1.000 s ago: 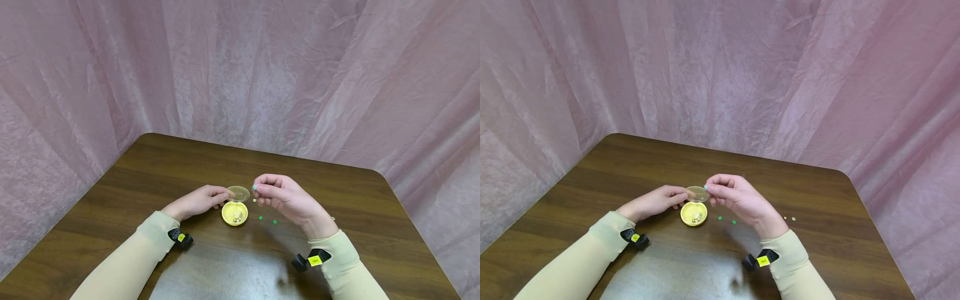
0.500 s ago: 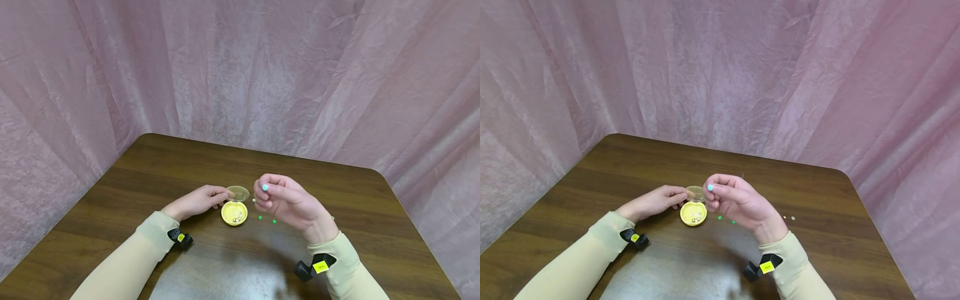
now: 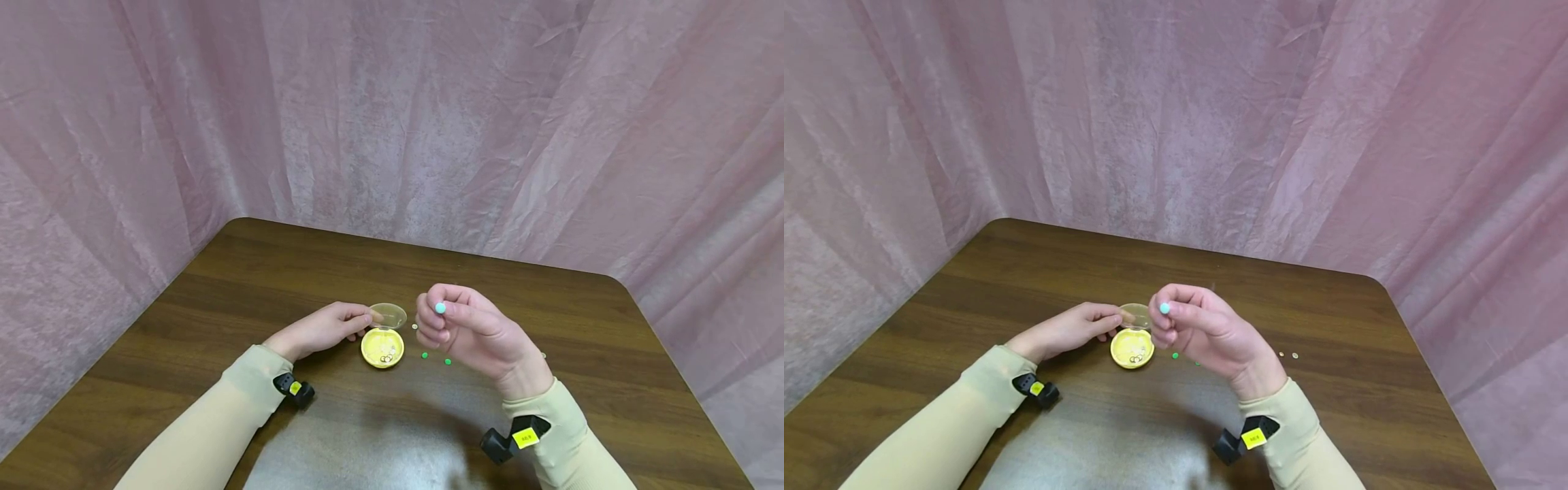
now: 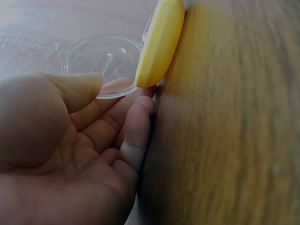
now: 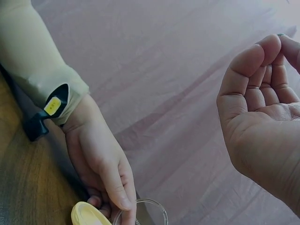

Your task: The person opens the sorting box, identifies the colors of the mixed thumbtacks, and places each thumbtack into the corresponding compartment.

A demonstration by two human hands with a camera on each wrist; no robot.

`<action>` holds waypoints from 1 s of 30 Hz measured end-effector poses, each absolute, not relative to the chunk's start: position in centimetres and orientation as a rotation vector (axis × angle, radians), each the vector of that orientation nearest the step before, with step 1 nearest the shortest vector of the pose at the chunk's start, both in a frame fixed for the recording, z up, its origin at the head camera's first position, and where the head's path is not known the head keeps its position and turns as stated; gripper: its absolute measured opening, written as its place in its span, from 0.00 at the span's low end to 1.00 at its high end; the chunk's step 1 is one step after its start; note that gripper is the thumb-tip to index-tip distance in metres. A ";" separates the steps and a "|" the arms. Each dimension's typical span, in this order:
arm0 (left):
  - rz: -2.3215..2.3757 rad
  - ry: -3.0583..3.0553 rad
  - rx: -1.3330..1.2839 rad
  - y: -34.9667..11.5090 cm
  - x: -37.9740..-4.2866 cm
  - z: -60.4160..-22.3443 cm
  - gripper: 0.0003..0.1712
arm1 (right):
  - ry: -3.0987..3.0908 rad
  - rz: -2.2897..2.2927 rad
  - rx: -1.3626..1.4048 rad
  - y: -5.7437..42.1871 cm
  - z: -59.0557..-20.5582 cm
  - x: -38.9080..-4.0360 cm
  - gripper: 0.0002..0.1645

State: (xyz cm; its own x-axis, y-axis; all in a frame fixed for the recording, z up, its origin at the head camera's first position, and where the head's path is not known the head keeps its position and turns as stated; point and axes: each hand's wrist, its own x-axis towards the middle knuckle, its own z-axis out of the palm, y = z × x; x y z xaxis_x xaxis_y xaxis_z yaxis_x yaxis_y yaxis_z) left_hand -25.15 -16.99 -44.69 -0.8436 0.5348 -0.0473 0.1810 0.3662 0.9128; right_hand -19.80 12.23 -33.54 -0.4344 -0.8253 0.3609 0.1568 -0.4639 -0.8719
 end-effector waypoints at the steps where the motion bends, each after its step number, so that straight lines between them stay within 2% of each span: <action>1: 1.466 2.302 0.627 -17.0 -25.1 -44.7 0.19 | 1.044 -1.951 -1.099 12.2 -33.5 -19.8 0.14; 8: 1.462 2.311 0.621 -17.1 -25.0 -44.6 0.19 | 1.048 -1.945 -1.102 12.0 -33.6 -19.7 0.13; 13: 1.471 2.296 0.604 -17.1 -25.1 -44.7 0.19 | 1.135 -1.949 -1.043 12.1 -33.7 -19.9 0.17; 16: 1.473 2.286 0.615 -17.1 -25.1 -44.6 0.19 | 1.384 -1.945 -0.956 12.1 -33.9 -20.1 0.17; 18: 1.477 2.280 0.628 -17.1 -25.1 -44.6 0.19 | 1.678 -1.879 -0.889 11.9 -34.1 -20.3 0.12; 22: 1.480 2.279 0.624 -17.1 -25.2 -44.6 0.19 | 2.363 -1.491 -0.786 10.8 -34.9 -20.7 0.04; 26: 1.467 2.285 0.611 -17.1 -25.0 -44.6 0.19 | 2.824 -0.970 -0.797 9.4 -36.1 -21.2 0.04; 30: 1.457 2.287 0.616 -16.8 -24.9 -44.6 0.20 | 2.988 -0.620 -0.875 8.5 -37.6 -21.7 0.07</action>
State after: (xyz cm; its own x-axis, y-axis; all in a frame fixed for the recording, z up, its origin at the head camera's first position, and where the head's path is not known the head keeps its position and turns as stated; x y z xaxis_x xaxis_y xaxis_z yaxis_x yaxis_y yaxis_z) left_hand -24.89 -16.82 -44.56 -0.8406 0.5377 -0.0653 0.1679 0.3732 0.9124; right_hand -21.74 8.47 -37.59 -0.8474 -0.5124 0.1388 -0.5254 0.7718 -0.3582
